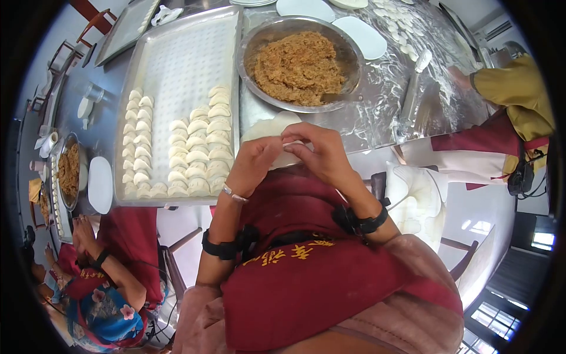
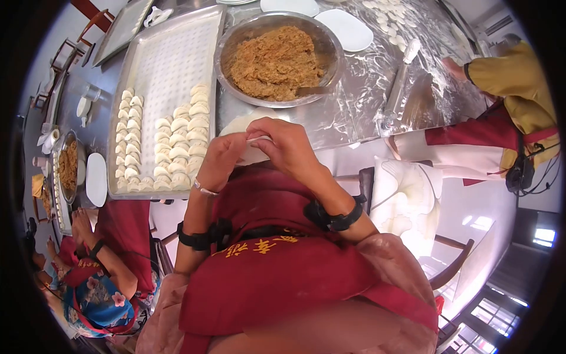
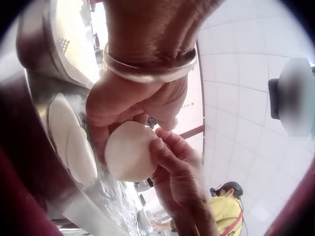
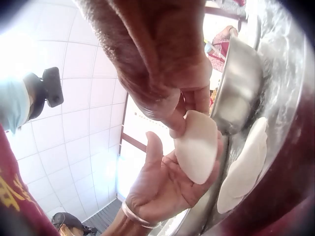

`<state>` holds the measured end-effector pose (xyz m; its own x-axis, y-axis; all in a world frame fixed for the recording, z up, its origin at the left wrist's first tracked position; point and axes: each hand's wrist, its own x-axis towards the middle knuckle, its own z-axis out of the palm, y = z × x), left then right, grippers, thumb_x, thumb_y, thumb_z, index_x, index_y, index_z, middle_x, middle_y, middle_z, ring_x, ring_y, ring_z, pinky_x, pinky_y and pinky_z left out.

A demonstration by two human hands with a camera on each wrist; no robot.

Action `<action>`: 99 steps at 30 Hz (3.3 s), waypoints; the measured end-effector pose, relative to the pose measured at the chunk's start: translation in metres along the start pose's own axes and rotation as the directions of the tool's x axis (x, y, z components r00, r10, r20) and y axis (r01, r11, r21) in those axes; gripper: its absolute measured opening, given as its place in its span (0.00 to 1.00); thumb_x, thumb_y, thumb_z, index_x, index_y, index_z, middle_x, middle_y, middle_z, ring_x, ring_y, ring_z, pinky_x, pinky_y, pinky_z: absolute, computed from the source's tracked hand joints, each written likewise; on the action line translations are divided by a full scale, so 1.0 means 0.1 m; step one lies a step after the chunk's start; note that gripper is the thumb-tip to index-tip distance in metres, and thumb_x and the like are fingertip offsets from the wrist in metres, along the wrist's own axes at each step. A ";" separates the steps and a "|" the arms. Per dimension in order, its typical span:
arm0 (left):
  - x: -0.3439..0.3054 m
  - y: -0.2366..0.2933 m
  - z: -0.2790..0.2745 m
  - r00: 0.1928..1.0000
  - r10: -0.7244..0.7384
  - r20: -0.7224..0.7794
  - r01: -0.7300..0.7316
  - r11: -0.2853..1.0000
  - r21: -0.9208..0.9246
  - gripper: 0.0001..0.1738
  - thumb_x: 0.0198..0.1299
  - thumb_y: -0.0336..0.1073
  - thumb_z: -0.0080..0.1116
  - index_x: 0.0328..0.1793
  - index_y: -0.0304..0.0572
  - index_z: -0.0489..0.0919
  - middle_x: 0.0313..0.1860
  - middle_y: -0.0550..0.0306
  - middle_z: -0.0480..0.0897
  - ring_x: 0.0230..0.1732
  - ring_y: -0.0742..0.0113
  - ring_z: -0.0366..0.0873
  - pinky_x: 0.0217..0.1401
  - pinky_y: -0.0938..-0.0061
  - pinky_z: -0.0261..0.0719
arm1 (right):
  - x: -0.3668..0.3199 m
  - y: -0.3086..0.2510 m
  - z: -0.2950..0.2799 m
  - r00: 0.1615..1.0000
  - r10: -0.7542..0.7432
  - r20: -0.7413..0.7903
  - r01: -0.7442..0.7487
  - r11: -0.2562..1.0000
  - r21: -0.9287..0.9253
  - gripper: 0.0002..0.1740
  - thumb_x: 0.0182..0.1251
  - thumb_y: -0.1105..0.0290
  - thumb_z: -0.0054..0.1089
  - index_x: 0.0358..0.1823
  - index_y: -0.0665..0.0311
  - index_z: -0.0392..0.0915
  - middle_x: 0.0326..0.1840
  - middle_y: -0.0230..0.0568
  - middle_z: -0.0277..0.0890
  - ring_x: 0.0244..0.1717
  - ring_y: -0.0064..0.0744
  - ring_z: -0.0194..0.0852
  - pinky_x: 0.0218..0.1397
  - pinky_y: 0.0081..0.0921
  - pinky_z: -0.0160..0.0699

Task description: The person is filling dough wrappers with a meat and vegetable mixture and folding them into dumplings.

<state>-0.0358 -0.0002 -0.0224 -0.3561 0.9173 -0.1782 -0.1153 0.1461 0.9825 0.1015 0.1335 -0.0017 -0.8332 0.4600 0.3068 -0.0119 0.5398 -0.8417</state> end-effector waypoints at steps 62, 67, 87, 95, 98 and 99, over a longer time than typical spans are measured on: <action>0.00 0.23 0.25 1.000 -0.021 0.007 0.019 0.627 -0.779 0.21 0.74 0.34 0.48 0.68 0.29 0.68 0.60 0.44 0.79 0.60 0.55 0.79 0.65 0.60 0.78 | 0.83 0.49 -0.68 0.710 0.612 -0.349 -0.101 0.579 0.809 0.13 0.70 0.78 0.52 0.50 0.84 0.71 0.39 0.56 0.79 0.37 0.45 0.87 0.40 0.26 0.92; 0.18 0.32 0.20 0.995 0.072 -0.064 -0.093 0.522 -0.848 0.22 0.75 0.36 0.45 0.69 0.30 0.67 0.63 0.43 0.77 0.63 0.53 0.76 0.69 0.55 0.73 | 0.74 0.30 -0.75 0.745 0.590 -0.312 -0.066 0.530 0.845 0.14 0.70 0.78 0.52 0.51 0.84 0.71 0.41 0.56 0.79 0.38 0.45 0.87 0.43 0.27 0.92; 0.47 0.52 0.13 0.989 0.002 -0.151 -0.145 0.294 -0.945 0.29 0.78 0.50 0.35 0.68 0.27 0.64 0.68 0.41 0.71 0.71 0.50 0.66 0.79 0.55 0.59 | 0.05 -0.33 -0.64 0.957 -0.275 -0.089 0.245 0.935 -0.258 0.13 0.61 0.82 0.62 0.47 0.65 0.83 0.43 0.43 0.82 0.39 0.37 0.85 0.43 0.27 0.83; 0.36 0.42 0.24 0.996 0.032 -0.085 -0.090 0.392 -0.916 0.27 0.79 0.50 0.35 0.68 0.32 0.64 0.65 0.46 0.73 0.69 0.53 0.69 0.76 0.56 0.65 | 0.13 -0.30 -0.59 0.882 0.413 -0.226 -0.198 0.761 0.618 0.12 0.72 0.74 0.56 0.47 0.79 0.78 0.39 0.52 0.83 0.38 0.40 0.88 0.42 0.27 0.88; 0.29 0.45 0.25 0.996 0.042 -0.075 -0.086 0.400 -0.912 0.27 0.79 0.50 0.35 0.68 0.32 0.64 0.65 0.46 0.73 0.69 0.53 0.69 0.76 0.56 0.64 | 0.16 -0.12 -0.57 0.844 0.489 -0.221 -0.228 0.700 0.677 0.12 0.71 0.75 0.55 0.47 0.80 0.77 0.38 0.55 0.82 0.35 0.42 0.88 0.39 0.28 0.89; 0.27 0.44 0.25 0.996 0.037 -0.083 -0.091 0.400 -0.912 0.27 0.79 0.49 0.36 0.68 0.32 0.64 0.65 0.46 0.73 0.69 0.53 0.69 0.76 0.56 0.64 | 0.16 -0.06 -0.56 0.838 0.503 -0.210 -0.234 0.681 0.694 0.11 0.71 0.75 0.55 0.47 0.80 0.77 0.38 0.55 0.82 0.35 0.43 0.88 0.39 0.28 0.90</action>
<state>-0.0271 0.0404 0.0171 -0.4361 0.8881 -0.1454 -0.8594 -0.3631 0.3600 0.1193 0.1772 0.0330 -0.5881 0.8055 -0.0727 -0.1964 -0.2294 -0.9533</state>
